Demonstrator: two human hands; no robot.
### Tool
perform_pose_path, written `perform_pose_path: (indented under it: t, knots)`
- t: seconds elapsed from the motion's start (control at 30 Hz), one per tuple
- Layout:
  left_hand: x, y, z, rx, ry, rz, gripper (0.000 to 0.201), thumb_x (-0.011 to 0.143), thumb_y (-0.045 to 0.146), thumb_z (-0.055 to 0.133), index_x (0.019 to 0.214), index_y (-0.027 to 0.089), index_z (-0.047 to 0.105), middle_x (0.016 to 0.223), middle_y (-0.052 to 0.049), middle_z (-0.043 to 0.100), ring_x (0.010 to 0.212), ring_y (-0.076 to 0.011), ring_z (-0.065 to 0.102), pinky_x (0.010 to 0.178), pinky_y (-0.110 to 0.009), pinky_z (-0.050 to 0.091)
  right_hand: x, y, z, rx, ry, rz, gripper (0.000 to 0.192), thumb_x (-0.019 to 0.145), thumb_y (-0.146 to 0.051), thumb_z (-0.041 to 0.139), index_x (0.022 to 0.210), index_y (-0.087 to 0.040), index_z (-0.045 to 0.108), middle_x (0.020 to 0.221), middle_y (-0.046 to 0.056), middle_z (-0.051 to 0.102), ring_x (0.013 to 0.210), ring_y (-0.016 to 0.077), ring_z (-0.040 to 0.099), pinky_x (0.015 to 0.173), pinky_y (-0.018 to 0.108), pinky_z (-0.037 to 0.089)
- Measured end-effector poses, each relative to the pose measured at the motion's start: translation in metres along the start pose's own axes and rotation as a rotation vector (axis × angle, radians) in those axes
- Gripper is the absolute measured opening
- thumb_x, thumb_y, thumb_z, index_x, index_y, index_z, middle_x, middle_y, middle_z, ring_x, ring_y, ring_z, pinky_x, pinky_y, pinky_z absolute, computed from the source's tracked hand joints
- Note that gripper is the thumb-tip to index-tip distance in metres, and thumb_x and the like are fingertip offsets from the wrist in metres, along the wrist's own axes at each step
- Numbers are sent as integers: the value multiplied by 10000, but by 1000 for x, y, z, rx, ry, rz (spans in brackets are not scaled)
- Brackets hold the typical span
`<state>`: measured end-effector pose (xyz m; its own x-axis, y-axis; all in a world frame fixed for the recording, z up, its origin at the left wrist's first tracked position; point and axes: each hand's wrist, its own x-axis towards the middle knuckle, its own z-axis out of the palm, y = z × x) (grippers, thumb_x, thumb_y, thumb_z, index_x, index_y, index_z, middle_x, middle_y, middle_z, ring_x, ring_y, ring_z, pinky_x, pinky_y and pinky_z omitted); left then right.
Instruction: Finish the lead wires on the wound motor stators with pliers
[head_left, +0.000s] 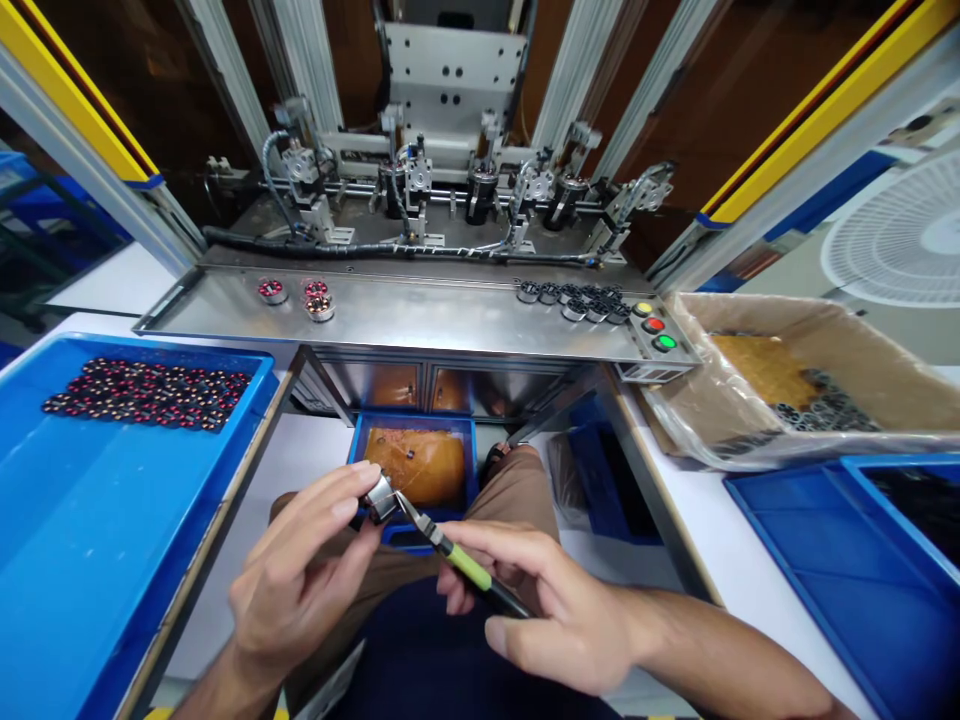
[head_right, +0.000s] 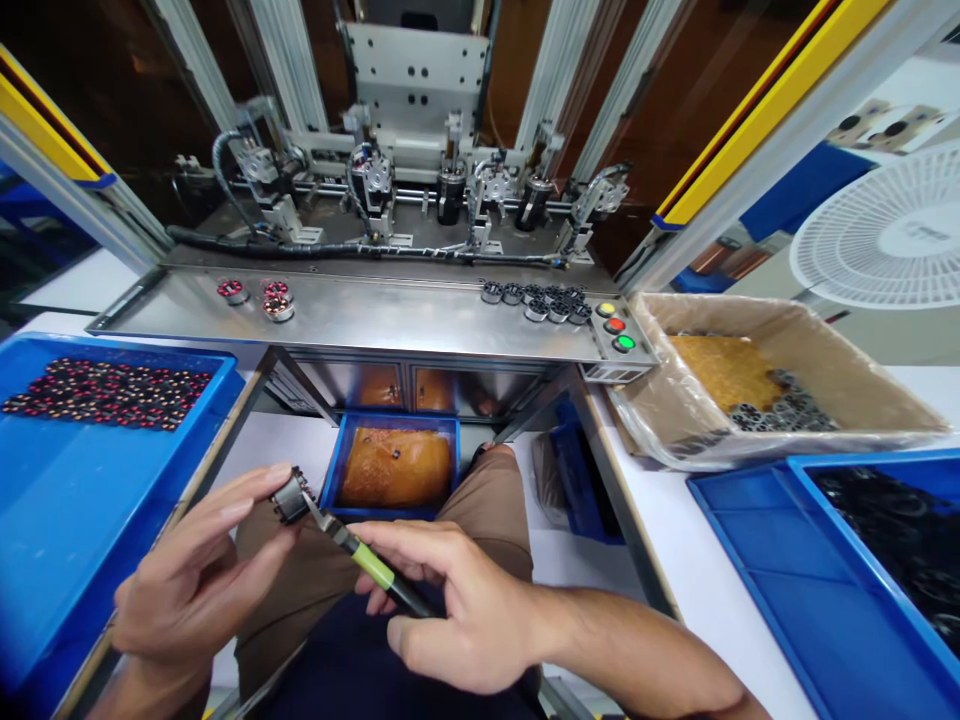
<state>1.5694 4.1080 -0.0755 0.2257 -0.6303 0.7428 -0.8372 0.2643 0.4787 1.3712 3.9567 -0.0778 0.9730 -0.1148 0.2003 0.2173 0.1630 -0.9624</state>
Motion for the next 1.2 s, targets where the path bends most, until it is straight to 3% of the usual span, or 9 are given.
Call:
perform_pose_path:
  t: [0.37,0.53,0.73,0.87,1.0,1.13,1.2]
  knots:
    - [1,2,2,-26,-3,-21,768,670,-144,694,1335,202,527,1232,-84,705,1136,-181,672,996,-343,566,3,4,4,-32,33,-6,751,744,-3,554,1441,-268,463,982,53,613,764,122,592,717,293,541]
    - [1,0,3,32,-5,-1,783,658,-149,711,1338,191,523,1205,-95,713,1141,-170,667,974,-315,573,6,1,2,-282,104,-8,683,715,12,542,1363,-203,561,791,0,606,663,98,537,650,228,487]
    - [2,-6,7,155,54,116,908,591,-128,781,1398,172,492,1182,-129,715,1072,-229,688,875,-398,610,2,2,-9,-229,258,30,641,834,-75,569,1438,-263,467,1080,65,643,923,144,647,858,295,543]
    - [4,-6,8,310,103,208,791,574,-97,811,1300,127,592,1113,-139,732,997,-229,698,845,-368,598,-5,7,-13,-194,281,50,623,855,-116,582,1446,-275,467,1129,77,636,955,164,657,907,347,548]
    - [-5,-7,9,235,173,42,691,585,-84,812,1207,178,663,1123,-85,731,1000,-188,689,909,-326,575,-10,11,-12,-136,318,82,571,879,-195,606,1435,-244,485,1119,96,654,945,181,662,904,376,556]
    - [-10,-10,10,-360,262,-360,521,712,4,771,1157,258,683,1202,-51,710,1077,-174,689,892,-278,594,-15,14,-13,-78,338,116,554,894,-253,635,1429,-264,491,1153,102,662,991,195,666,941,395,546]
    - [-8,-13,9,-689,259,-477,411,756,108,779,1119,281,693,1185,-44,724,1039,-175,714,865,-270,604,-18,15,-14,-51,346,132,548,903,-279,642,1428,-280,487,1164,99,662,1010,195,662,956,392,539]
